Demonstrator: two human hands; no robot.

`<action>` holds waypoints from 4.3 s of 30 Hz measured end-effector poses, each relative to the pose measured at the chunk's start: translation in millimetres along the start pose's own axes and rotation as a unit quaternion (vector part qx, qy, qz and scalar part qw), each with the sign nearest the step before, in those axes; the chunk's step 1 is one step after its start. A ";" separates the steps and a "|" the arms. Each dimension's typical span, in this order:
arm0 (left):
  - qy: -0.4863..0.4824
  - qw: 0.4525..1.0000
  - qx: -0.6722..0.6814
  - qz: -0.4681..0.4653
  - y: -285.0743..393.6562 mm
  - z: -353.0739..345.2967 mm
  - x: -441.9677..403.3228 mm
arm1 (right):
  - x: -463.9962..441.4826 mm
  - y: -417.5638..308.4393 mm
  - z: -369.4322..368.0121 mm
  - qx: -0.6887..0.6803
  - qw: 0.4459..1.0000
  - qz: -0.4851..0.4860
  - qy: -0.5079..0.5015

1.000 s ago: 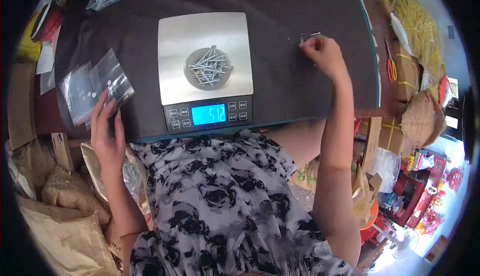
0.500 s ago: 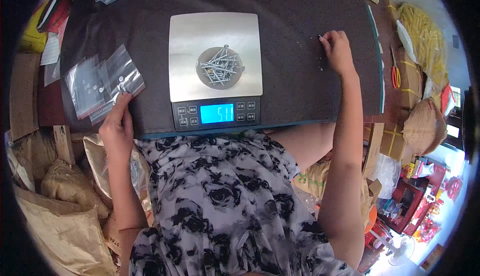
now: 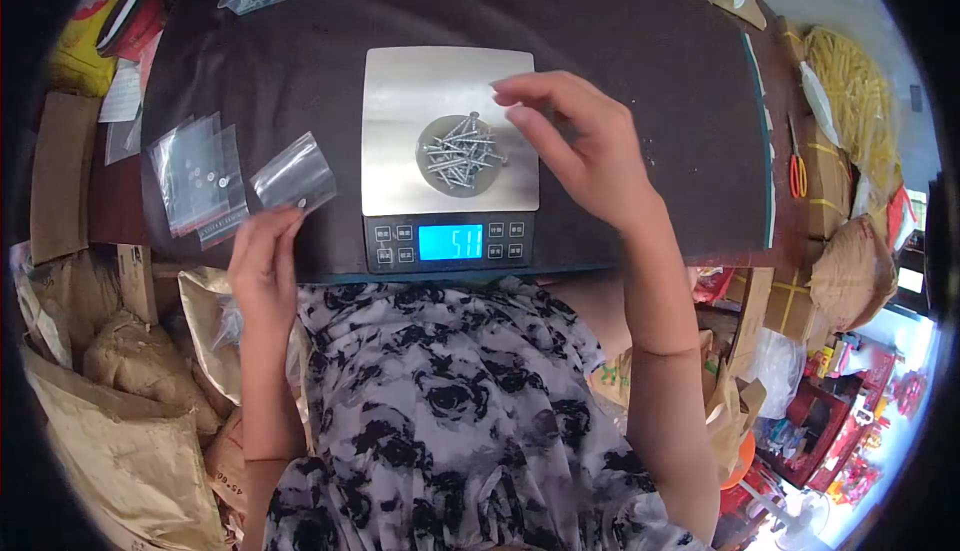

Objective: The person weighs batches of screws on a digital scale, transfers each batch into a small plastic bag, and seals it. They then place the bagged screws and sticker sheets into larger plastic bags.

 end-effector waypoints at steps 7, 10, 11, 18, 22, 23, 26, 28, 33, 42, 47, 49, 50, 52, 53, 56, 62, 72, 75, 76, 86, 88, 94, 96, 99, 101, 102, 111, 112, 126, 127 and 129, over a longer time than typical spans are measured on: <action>-0.205 0.964 0.163 -0.038 73.4 3.8 13.0 | 46.4 -87.3 -50.7 -0.046 0.977 0.164 -0.131; -0.307 0.911 0.246 -0.125 104.0 -7.2 30.8 | 70.4 -87.1 -65.5 -0.154 0.960 0.172 -0.160; -0.307 0.904 0.273 -0.118 107.7 -9.9 32.6 | 75.7 -86.3 -67.2 -0.173 0.957 0.165 -0.164; -0.345 0.841 0.325 -0.260 124.5 -28.4 51.8 | 98.0 -90.9 -63.5 -0.302 0.910 0.165 -0.233; -0.335 0.842 0.335 -0.259 128.5 -31.8 45.0 | 97.2 -73.0 -49.4 -0.391 0.881 0.144 -0.226; -0.308 0.850 0.353 -0.239 127.7 -27.2 39.3 | 95.4 -72.0 -51.8 -0.368 0.891 0.139 -0.227; -0.250 0.871 0.347 -0.242 119.6 -6.1 31.7 | 87.5 -69.3 -56.9 -0.316 0.916 0.116 -0.217; -0.276 0.873 0.319 -0.244 107.7 -9.4 26.9 | 78.3 -65.5 -53.8 -0.300 0.928 0.098 -0.197; -0.266 0.913 0.283 -0.122 85.3 -3.6 10.0 | 22.8 -28.6 -4.4 -0.229 0.970 0.010 -0.079; 0.009 0.965 0.259 0.031 -25.6 18.7 7.8 | -137.2 12.9 -78.5 -0.038 0.995 0.032 -0.085; 0.072 0.973 0.210 0.062 -71.9 -5.5 5.0 | -211.0 1.7 -144.0 0.070 0.974 0.186 -0.113; 0.125 0.978 0.169 -0.003 -63.7 -3.6 3.2 | -239.6 10.3 -172.9 0.085 0.965 0.208 -0.136; 0.099 0.979 0.178 0.005 -60.5 -5.0 -0.5 | -252.4 15.9 -187.0 0.101 0.963 0.201 -0.145; 0.092 0.975 0.202 0.014 -64.6 -7.3 -0.5 | -274.5 24.8 -209.0 0.147 0.958 0.195 -0.151; 0.084 0.972 0.219 0.021 -67.1 -8.1 -0.3 | -284.3 29.3 -217.3 0.177 0.954 0.194 -0.147; 0.075 0.969 0.235 0.019 -66.7 -5.8 -3.9 | -305.0 35.6 -230.4 0.248 0.945 0.148 -0.155; 0.032 0.964 0.261 0.027 -68.3 -9.4 -3.6 | -322.7 34.0 -239.7 0.344 0.925 0.064 -0.145; 0.029 0.962 0.271 0.028 -68.7 -7.9 -5.8 | -332.8 40.5 -238.8 0.353 0.923 0.084 -0.128; 0.042 0.962 0.270 0.018 -68.6 -7.1 -7.2 | -329.7 44.9 -230.8 0.300 0.945 0.098 -0.082; 0.044 0.962 0.271 0.017 -68.6 -7.1 -7.2 | -328.7 45.8 -227.9 0.288 0.950 0.097 -0.076; 0.053 0.961 0.271 0.033 -69.1 -7.6 -6.2 | -313.8 52.4 -194.4 0.068 0.992 0.105 0.007; 0.056 0.963 0.262 0.037 -69.0 -7.5 -5.4 | -310.7 55.7 -189.8 -0.011 0.998 0.069 0.006; 0.056 0.963 0.257 0.056 -71.8 -10.3 -3.2 | -307.6 80.8 -181.0 -0.161 0.987 -0.010 -0.010; 0.054 0.963 0.254 0.069 -72.0 -11.2 -2.8 | -306.8 86.3 -178.6 -0.251 0.967 -0.033 0.005; 0.052 0.965 0.243 0.080 -73.5 -12.9 -0.9 | -295.8 87.9 -170.5 -0.319 0.942 -0.107 -0.001; 0.062 0.967 0.236 0.080 -71.3 -11.7 -1.9 | -291.4 84.8 -167.7 -0.333 0.935 -0.121 0.000; 0.066 0.967 0.232 0.080 -70.2 -11.3 -2.5 | -290.1 84.0 -167.0 -0.340 0.932 -0.128 0.001; 0.069 0.968 0.228 0.084 -70.8 -12.4 -1.9 | -292.7 78.8 -179.7 -0.322 0.940 -0.111 -0.012; 0.069 0.967 0.232 0.084 -71.4 -13.1 -1.9 | -290.7 79.2 -177.6 -0.325 0.939 -0.114 -0.012; 0.057 0.913 0.384 0.123 -84.7 -0.6 4.2 | -98.9 -4.5 -50.0 -0.164 0.960 -0.055 -0.221; 0.059 0.916 0.382 0.109 -78.2 5.4 3.7 | -79.3 -8.8 -43.1 -0.129 0.960 -0.065 -0.240; 0.044 0.908 0.399 0.121 -69.2 10.3 5.6 | -53.9 -16.8 -33.9 -0.043 0.973 -0.015 -0.225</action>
Point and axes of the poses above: each hand's wrist, its own x-axis away from the middle knuckle, its own z-axis out of the back of the hand, y = z × x, the point moved 8 cm from there along -x, towards the middle knuckle, and after that the axes turned 4 degrees about z, right-handed, at the moved point
